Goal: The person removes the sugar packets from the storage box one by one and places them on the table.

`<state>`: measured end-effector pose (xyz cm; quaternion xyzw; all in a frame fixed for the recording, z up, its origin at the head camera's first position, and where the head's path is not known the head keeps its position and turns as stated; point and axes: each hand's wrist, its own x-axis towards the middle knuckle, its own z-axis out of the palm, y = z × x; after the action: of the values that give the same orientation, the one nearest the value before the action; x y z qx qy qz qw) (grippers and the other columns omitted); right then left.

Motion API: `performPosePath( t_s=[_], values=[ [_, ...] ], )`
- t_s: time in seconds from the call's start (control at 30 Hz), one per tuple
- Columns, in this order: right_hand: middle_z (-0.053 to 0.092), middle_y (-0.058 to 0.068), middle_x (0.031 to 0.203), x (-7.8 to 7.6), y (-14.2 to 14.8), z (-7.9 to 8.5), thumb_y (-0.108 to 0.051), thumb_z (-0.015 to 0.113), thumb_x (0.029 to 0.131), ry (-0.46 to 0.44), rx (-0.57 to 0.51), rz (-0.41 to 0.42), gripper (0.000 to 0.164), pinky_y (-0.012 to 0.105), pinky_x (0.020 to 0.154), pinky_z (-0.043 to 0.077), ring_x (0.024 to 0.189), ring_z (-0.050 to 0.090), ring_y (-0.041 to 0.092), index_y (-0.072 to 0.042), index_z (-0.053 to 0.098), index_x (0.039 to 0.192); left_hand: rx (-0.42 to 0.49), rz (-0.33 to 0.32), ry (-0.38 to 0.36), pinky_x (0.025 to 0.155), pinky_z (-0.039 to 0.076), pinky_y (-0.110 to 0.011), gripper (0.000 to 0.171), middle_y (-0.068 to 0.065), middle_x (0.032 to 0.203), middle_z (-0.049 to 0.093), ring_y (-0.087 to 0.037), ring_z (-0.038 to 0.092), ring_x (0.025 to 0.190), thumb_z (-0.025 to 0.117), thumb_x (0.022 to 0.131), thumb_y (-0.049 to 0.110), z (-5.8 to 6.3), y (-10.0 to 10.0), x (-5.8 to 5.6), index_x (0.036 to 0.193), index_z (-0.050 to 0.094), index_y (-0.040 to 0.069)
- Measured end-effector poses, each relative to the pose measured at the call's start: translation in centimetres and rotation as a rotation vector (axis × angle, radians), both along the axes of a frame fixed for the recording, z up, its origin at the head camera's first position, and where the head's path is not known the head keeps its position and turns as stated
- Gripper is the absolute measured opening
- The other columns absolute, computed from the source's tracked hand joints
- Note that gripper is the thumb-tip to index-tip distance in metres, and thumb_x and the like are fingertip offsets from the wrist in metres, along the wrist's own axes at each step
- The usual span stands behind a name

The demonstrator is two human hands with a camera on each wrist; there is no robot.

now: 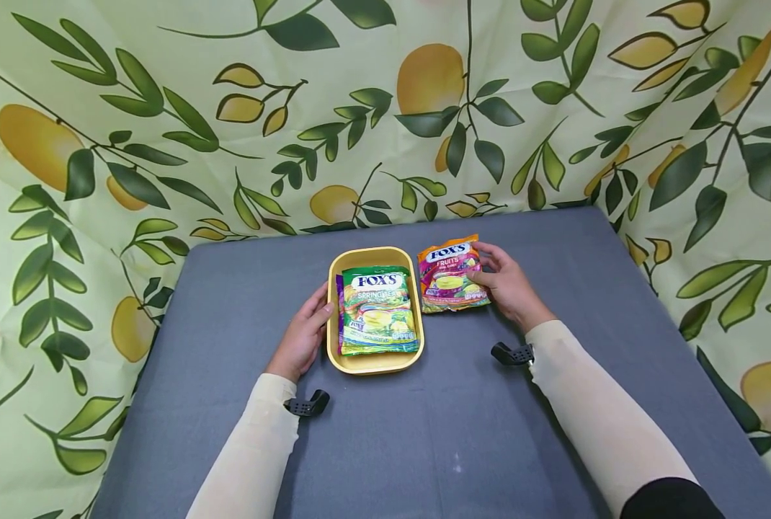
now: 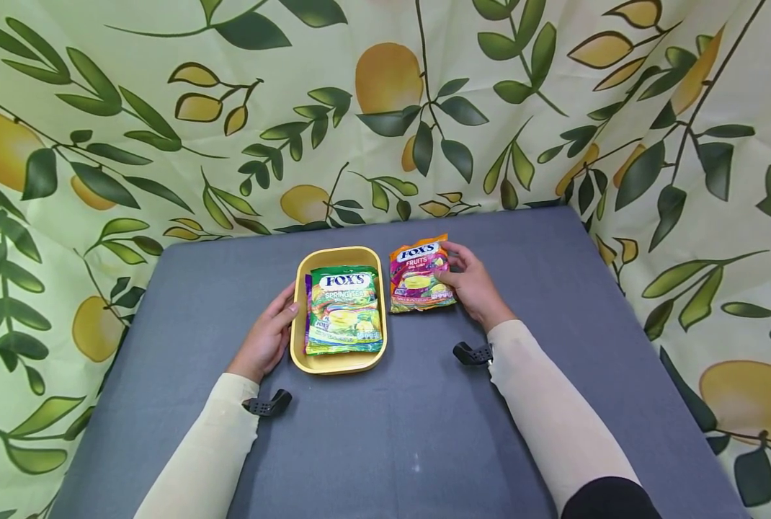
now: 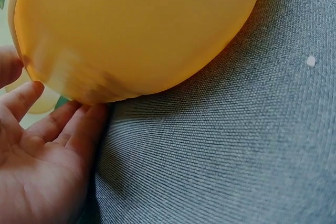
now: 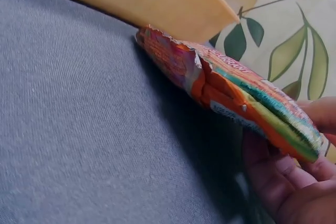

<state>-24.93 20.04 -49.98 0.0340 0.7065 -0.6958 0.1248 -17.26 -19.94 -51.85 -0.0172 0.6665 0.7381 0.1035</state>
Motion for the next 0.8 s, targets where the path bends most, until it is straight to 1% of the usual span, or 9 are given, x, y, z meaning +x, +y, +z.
performPosePath(
  t_s=[0.13,0.2,0.3,0.4,0.53,0.7,0.8],
  values=[
    [0.048,0.022,0.151,-0.2,0.2,-0.2,-0.004,0.068,0.108,-0.004,0.031,0.01,0.069,0.03,0.087,0.061,0.123,0.059,0.034,-0.017,0.039,0.169,0.017,-0.015,0.023,0.126,0.031,-0.046,0.062,-0.007,0.176,0.029,-0.023,0.033,0.157,0.052,0.117,0.022,-0.1,0.0,0.0,0.174,0.028,0.013],
    [0.048,0.023,0.153,-0.3,0.3,-0.3,-0.004,0.069,0.107,-0.008,0.058,0.018,0.07,0.03,0.087,0.061,0.126,0.059,0.036,-0.017,0.039,0.169,0.03,-0.02,0.033,0.126,0.03,-0.046,0.062,-0.008,0.176,0.029,-0.024,0.033,0.157,0.051,0.117,0.02,-0.2,0.0,0.0,0.174,0.027,0.012],
    [0.046,0.022,0.159,-0.3,0.5,-0.4,-0.006,0.071,0.107,-0.021,0.092,0.023,0.072,0.029,0.088,0.06,0.131,0.057,0.038,-0.018,0.039,0.17,0.027,-0.023,0.032,0.126,0.031,-0.046,0.062,-0.007,0.176,0.029,-0.023,0.034,0.157,0.051,0.118,0.021,-0.2,0.0,-0.1,0.174,0.027,0.013],
    [0.045,0.02,0.161,-0.3,0.7,-0.6,-0.007,0.072,0.106,-0.028,0.103,0.019,0.073,0.029,0.087,0.06,0.133,0.056,0.039,-0.019,0.038,0.171,0.026,-0.026,0.028,0.126,0.031,-0.046,0.061,-0.007,0.176,0.029,-0.023,0.034,0.157,0.05,0.118,0.021,-0.1,-0.1,0.0,0.174,0.028,0.015],
    [0.045,0.019,0.162,-0.2,0.8,-1.0,-0.006,0.071,0.106,-0.012,0.106,0.013,0.073,0.029,0.086,0.06,0.13,0.058,0.037,-0.018,0.038,0.17,0.021,-0.024,0.023,0.125,0.032,-0.047,0.061,-0.007,0.175,0.031,-0.024,0.035,0.156,0.05,0.118,0.022,0.0,0.0,0.1,0.174,0.028,0.015],
    [0.046,0.021,0.16,-0.1,1.7,-0.9,-0.004,0.069,0.107,0.016,0.113,0.0,0.074,0.032,0.084,0.062,0.126,0.059,0.038,-0.015,0.035,0.171,0.018,-0.02,0.014,0.125,0.032,-0.047,0.062,-0.005,0.175,0.031,-0.023,0.035,0.156,0.051,0.118,0.024,-0.1,-0.1,0.1,0.174,0.028,0.016],
    [0.046,0.022,0.159,0.0,2.2,-0.8,-0.004,0.067,0.108,0.023,0.111,-0.014,0.075,0.033,0.085,0.062,0.127,0.058,0.037,-0.015,0.032,0.173,0.023,-0.019,0.018,0.126,0.031,-0.047,0.062,-0.007,0.176,0.029,-0.024,0.033,0.157,0.051,0.118,0.024,-0.1,-0.1,0.1,0.175,0.027,0.015]
  ],
)
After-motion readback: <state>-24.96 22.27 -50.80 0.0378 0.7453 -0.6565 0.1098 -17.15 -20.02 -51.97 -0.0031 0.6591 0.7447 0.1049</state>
